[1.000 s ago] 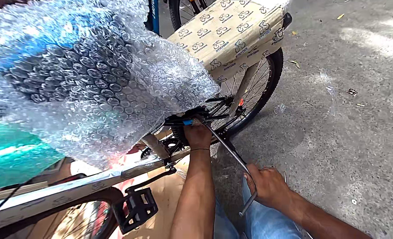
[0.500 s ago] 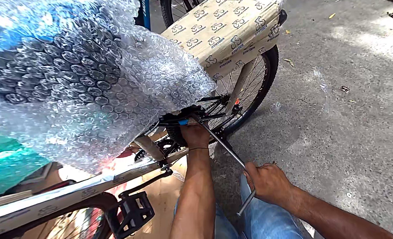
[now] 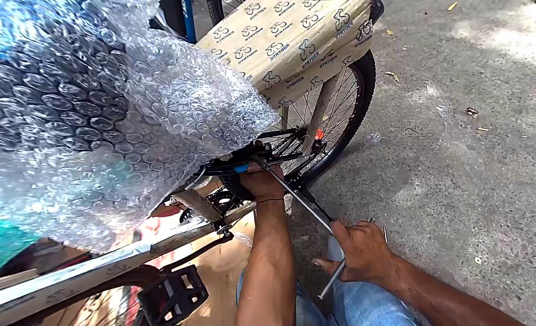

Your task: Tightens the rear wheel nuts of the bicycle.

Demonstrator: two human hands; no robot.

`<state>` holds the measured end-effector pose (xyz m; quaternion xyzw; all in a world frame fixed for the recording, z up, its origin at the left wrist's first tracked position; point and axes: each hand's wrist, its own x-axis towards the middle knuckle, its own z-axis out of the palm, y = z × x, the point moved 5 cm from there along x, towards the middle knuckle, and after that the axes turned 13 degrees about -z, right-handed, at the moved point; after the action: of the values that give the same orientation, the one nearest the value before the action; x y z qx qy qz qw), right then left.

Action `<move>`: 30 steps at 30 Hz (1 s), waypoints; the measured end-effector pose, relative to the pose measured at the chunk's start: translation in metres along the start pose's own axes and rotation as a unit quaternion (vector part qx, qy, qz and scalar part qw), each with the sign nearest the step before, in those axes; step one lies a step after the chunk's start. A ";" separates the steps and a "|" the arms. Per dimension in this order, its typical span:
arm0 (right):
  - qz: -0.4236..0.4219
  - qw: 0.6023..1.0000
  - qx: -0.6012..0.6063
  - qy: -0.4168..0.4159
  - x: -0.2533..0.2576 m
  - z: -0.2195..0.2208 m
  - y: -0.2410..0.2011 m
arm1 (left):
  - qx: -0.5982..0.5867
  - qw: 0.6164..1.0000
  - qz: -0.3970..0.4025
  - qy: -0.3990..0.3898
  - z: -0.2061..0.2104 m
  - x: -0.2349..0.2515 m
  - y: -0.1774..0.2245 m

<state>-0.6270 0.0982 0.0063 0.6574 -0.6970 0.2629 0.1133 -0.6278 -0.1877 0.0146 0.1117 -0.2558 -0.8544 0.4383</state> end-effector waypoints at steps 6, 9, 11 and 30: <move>0.038 0.996 0.060 0.052 -0.002 0.001 0.004 | 0.035 0.998 -0.043 -0.007 -0.016 -0.005 0.007; 0.024 0.996 0.074 0.034 0.001 0.004 0.007 | -0.019 0.997 -0.023 -0.073 -0.007 0.000 0.006; 0.016 0.996 0.080 0.028 0.001 0.003 0.007 | -0.031 0.996 -0.014 -0.087 0.000 0.003 0.006; -0.012 0.979 0.203 -0.028 -0.001 0.001 0.015 | -0.009 0.998 -0.004 -0.065 0.002 0.005 0.011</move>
<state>-0.6419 0.0983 0.0020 0.6823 -0.6239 0.3791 -0.0395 -0.6242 -0.1967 0.0226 0.0527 -0.2758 -0.8639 0.4182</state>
